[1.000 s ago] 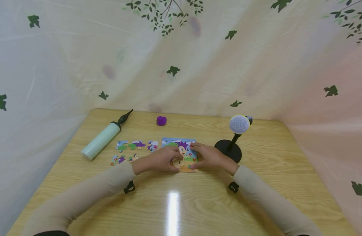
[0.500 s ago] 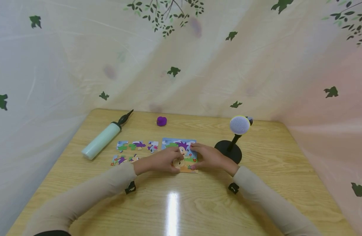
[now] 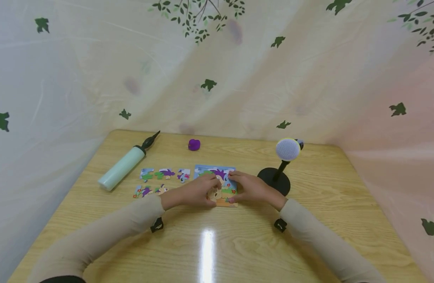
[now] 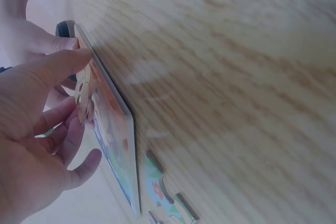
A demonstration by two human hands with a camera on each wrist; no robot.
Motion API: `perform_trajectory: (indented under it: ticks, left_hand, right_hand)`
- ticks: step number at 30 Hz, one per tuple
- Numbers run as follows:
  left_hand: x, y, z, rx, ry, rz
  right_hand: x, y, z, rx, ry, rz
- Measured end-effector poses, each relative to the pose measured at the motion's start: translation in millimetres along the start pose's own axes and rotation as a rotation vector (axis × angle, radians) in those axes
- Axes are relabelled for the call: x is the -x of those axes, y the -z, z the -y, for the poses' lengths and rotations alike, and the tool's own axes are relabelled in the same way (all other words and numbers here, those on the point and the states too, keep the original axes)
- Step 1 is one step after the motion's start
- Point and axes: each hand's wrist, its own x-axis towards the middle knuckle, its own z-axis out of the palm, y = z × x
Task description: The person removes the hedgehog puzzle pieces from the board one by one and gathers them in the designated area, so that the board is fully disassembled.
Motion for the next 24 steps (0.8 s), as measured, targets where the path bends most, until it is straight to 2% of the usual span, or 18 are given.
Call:
perform_trajectory:
  ticks: [7,14,18,24]
  left_hand:
    - [2.0,2.6,-6.8,-0.03,-0.006,-0.042]
    - [3.4,4.8,-7.8,-0.075,-0.066,-0.075]
    - [4.6,7.5,-8.5,-0.085,-0.086,-0.073]
    - [4.1,10.6,-10.7,-0.099,-0.075,-0.049]
  right_hand:
    - [-0.2,0.1,0.0,-0.002,0.004,-0.001]
    - [0.6,0.0,-1.0,0.001,0.012,-0.005]
    - [0.1,-0.2,-1.4,-0.003,0.009,-0.002]
    - [0.8,1.1,-0.1,-0.013,-0.004,0.007]
